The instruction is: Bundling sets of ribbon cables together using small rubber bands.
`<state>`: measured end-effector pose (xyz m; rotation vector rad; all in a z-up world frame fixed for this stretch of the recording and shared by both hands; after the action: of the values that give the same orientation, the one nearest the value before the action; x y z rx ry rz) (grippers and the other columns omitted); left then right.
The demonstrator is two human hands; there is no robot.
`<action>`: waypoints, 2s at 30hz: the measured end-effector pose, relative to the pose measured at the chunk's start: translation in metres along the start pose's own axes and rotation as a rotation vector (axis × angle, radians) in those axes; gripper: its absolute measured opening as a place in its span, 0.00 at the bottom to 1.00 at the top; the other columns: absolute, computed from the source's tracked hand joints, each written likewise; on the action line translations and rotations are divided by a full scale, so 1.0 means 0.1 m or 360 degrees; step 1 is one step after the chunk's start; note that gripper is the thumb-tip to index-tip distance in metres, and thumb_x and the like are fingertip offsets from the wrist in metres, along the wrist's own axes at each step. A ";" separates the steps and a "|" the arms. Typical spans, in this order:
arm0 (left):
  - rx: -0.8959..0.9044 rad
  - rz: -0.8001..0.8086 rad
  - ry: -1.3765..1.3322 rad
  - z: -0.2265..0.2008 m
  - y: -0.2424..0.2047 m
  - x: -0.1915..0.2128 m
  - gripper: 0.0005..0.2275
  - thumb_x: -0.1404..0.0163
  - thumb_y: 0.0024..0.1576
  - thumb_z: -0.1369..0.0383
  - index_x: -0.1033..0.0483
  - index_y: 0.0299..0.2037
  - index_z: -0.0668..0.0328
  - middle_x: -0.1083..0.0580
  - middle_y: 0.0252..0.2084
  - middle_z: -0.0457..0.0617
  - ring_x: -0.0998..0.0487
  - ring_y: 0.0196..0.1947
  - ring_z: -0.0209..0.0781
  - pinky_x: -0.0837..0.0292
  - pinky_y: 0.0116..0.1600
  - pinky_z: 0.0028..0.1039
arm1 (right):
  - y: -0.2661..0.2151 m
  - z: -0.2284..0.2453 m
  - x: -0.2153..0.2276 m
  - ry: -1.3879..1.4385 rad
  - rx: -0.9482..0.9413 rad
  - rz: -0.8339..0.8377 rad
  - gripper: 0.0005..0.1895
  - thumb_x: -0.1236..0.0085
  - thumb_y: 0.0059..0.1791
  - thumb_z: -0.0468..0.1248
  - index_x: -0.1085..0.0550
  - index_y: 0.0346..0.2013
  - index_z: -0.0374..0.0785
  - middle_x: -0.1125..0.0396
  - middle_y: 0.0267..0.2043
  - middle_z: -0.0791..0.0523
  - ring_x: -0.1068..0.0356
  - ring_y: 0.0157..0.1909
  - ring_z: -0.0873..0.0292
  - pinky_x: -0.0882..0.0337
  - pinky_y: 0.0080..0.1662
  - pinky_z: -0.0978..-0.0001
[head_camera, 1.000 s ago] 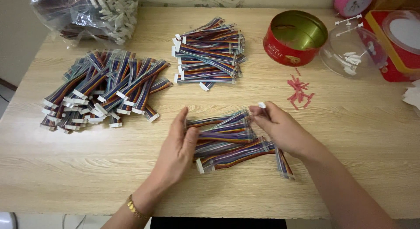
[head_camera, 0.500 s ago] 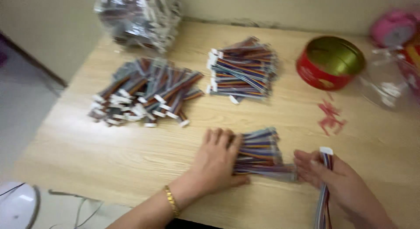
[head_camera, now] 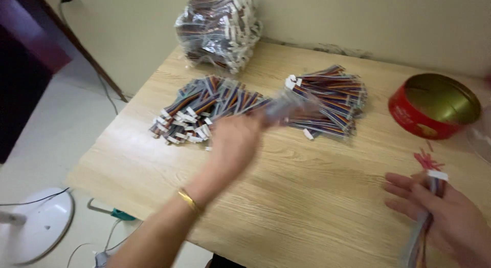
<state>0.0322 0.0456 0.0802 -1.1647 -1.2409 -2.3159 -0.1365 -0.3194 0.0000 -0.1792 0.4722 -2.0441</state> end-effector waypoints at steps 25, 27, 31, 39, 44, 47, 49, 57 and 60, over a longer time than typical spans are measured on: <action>0.0339 0.0539 -0.0725 -0.27 1.26 -1.26 0.10 0.44 0.58 0.61 0.20 0.47 0.50 0.24 0.46 0.53 0.20 0.42 0.58 0.24 0.44 0.46 | 0.37 -0.23 -0.35 0.0147 -0.0121 0.0189 0.18 0.47 0.50 0.33 0.26 0.54 0.30 0.31 0.31 0.51 0.45 0.17 0.66 0.49 0.20 0.73; 0.0523 0.0490 -0.0842 -0.29 1.28 -1.39 0.13 0.42 0.55 0.60 0.23 0.47 0.56 0.26 0.47 0.55 0.20 0.41 0.59 0.24 0.42 0.47 | 0.36 -0.23 -0.30 0.0215 -0.0090 0.0233 0.15 0.47 0.51 0.34 0.26 0.50 0.29 0.30 0.30 0.50 0.44 0.17 0.65 0.48 0.20 0.73; 0.0602 0.0532 -0.0838 -0.28 1.31 -1.37 0.12 0.43 0.58 0.58 0.20 0.44 0.54 0.25 0.47 0.55 0.21 0.42 0.58 0.24 0.44 0.47 | 0.32 -0.15 -0.33 0.0251 -0.0063 0.0254 0.11 0.49 0.52 0.38 0.27 0.44 0.35 0.30 0.28 0.50 0.47 0.14 0.65 0.52 0.17 0.72; 0.0465 -0.0270 -0.1126 -0.24 0.98 -0.41 0.09 0.37 0.57 0.60 0.18 0.38 0.55 0.23 0.24 0.50 0.21 0.23 0.45 0.29 0.29 0.34 | 0.10 0.04 -0.48 0.0431 0.0110 0.0367 0.10 0.54 0.55 0.42 0.31 0.40 0.38 0.27 0.31 0.47 0.46 0.16 0.65 0.49 0.19 0.73; 0.0603 0.0080 -0.1561 -0.56 0.44 -0.28 0.09 0.38 0.57 0.63 0.21 0.39 0.58 0.23 0.20 0.46 0.24 0.18 0.35 0.30 0.25 0.27 | -0.06 0.01 -0.57 0.0361 0.0145 0.0562 0.08 0.47 0.52 0.32 0.30 0.44 0.32 0.31 0.34 0.51 0.41 0.23 0.64 0.42 0.25 0.73; 0.0809 0.0333 -0.2073 -0.76 0.17 -0.36 0.09 0.39 0.55 0.66 0.22 0.40 0.61 0.21 0.27 0.45 0.22 0.25 0.31 0.27 0.30 0.23 | -0.18 0.13 -0.71 0.0273 0.0134 0.0490 0.13 0.45 0.49 0.28 0.28 0.49 0.34 0.35 0.31 0.54 0.40 0.23 0.64 0.43 0.25 0.72; 0.0879 0.0432 -0.2444 -0.86 0.06 -0.47 0.08 0.40 0.55 0.69 0.23 0.41 0.62 0.19 0.32 0.45 0.21 0.30 0.29 0.25 0.34 0.21 | -0.22 0.22 -0.76 0.0211 0.0100 0.0335 0.17 0.45 0.47 0.28 0.28 0.51 0.39 0.33 0.32 0.55 0.41 0.21 0.64 0.45 0.23 0.73; 0.1606 0.0377 -0.3220 -0.78 0.00 -0.62 0.13 0.48 0.58 0.74 0.31 0.53 0.57 0.21 0.37 0.54 0.16 0.39 0.42 0.16 0.46 0.33 | 0.13 0.09 -0.41 0.0413 0.0099 0.0188 0.10 0.47 0.52 0.31 0.27 0.47 0.31 0.34 0.29 0.58 0.44 0.22 0.66 0.48 0.24 0.74; 0.1637 0.0415 -0.3291 -0.83 -0.06 -0.66 0.14 0.48 0.59 0.73 0.27 0.55 0.64 0.22 0.41 0.54 0.17 0.42 0.42 0.16 0.48 0.32 | 0.11 0.09 -0.50 0.0110 0.0222 0.0169 0.12 0.46 0.51 0.32 0.24 0.49 0.37 0.39 0.25 0.59 0.48 0.20 0.68 0.50 0.23 0.75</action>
<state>0.0272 -0.0248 0.0011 -2.6031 -1.8250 0.6437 -0.0996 -0.2834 0.0075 0.0010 0.3719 -1.9754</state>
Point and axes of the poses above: each hand's wrist, its own y-axis towards the middle knuckle, its own x-axis out of the back of the hand, z = x × y, the point moved 5 cm from there along y, towards the middle knuckle
